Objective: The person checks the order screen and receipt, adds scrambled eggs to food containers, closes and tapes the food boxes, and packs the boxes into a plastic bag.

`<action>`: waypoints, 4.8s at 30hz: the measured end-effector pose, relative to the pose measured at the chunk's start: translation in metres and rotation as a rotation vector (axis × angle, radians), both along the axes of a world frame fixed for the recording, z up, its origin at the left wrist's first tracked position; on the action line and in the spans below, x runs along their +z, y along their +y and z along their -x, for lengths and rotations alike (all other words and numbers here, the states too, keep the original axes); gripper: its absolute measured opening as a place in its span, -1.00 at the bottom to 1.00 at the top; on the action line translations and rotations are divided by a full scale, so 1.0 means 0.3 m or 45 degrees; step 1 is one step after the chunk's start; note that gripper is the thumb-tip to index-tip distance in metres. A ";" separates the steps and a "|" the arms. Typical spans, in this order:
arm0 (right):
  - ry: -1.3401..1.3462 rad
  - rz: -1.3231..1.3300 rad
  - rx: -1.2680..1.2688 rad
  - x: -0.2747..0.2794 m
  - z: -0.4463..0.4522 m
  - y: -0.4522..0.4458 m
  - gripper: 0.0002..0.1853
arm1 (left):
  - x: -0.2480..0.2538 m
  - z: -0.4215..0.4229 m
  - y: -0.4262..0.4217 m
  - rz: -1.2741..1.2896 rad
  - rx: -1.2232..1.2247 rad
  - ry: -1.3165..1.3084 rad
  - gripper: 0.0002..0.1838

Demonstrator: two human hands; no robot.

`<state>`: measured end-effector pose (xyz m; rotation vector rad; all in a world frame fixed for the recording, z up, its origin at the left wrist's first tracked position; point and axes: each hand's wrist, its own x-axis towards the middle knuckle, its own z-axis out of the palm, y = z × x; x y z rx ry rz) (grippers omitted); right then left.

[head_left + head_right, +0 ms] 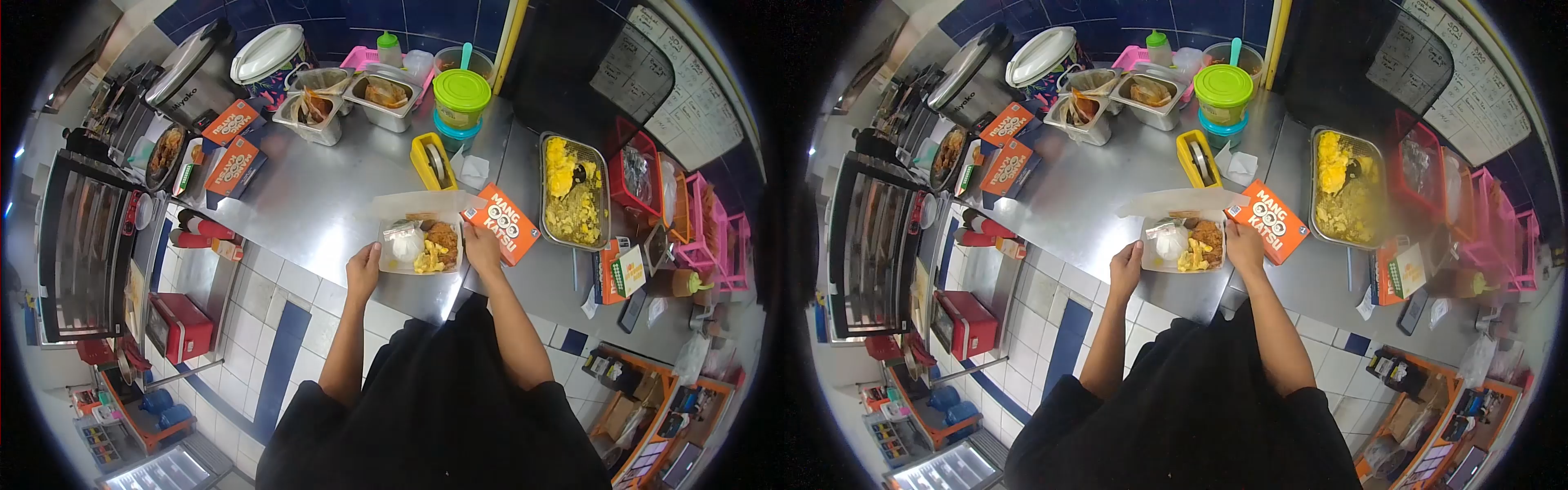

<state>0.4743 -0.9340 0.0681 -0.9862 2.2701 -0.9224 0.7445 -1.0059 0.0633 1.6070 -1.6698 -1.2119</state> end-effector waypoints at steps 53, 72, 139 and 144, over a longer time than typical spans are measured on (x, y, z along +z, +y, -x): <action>0.184 0.254 0.496 0.143 -0.130 0.136 -0.34 | 0.202 -0.040 -0.192 1.059 -0.392 -0.453 -0.33; -0.825 0.322 0.373 -0.023 -0.035 0.176 -0.38 | -0.015 0.028 0.047 0.216 -0.081 0.237 -0.49; 0.514 0.445 1.053 0.057 -0.063 0.202 -0.24 | 0.180 0.456 0.082 0.195 0.099 -0.495 -0.69; 0.494 0.448 1.045 0.069 -0.067 0.201 -0.25 | 0.313 0.308 0.348 -0.317 0.347 0.461 -0.76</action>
